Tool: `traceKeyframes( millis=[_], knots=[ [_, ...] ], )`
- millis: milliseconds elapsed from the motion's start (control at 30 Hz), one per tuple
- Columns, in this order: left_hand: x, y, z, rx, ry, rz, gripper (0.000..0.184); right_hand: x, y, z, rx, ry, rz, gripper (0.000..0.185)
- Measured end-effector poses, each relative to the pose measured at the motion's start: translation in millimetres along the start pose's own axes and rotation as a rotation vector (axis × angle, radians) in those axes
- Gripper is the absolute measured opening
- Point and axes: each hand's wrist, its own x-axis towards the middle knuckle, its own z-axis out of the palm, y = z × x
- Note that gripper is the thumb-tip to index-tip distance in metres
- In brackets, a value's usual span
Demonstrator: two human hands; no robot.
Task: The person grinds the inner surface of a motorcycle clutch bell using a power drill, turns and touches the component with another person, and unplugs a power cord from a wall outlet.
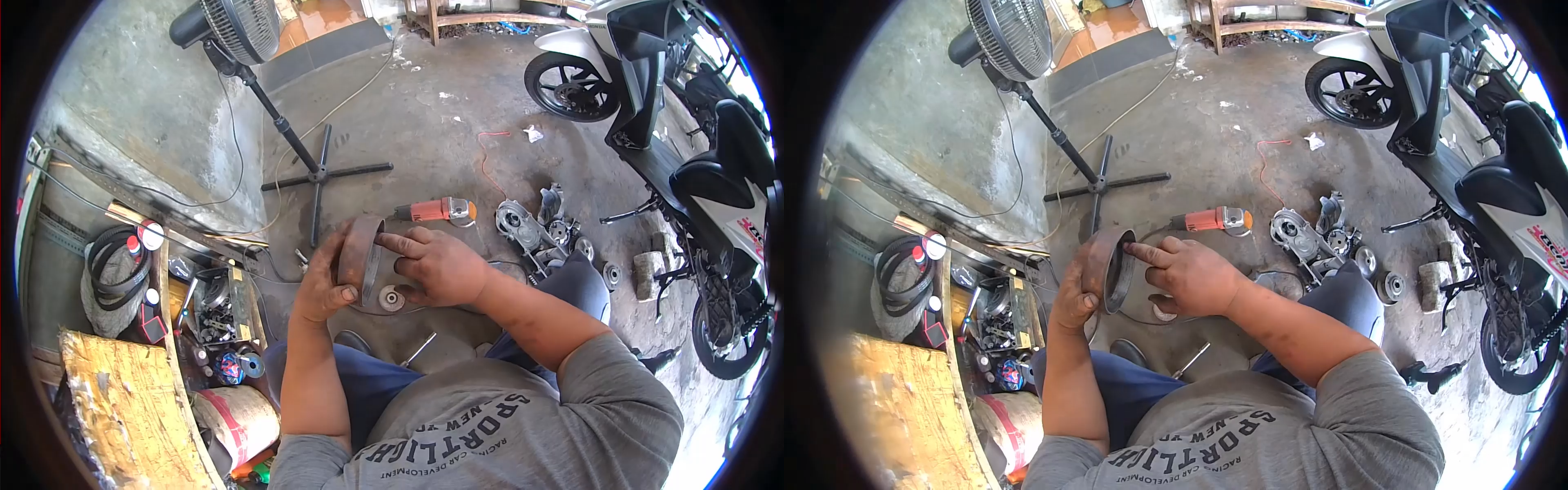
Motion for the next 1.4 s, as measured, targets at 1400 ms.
traceKeyframes(
  millis=[1400],
  knots=[
    [0,6,-14,-0.154,-0.144,0.013,0.122,-1,-62,26,0.174,-0.153,0.198,0.068]
  ],
)
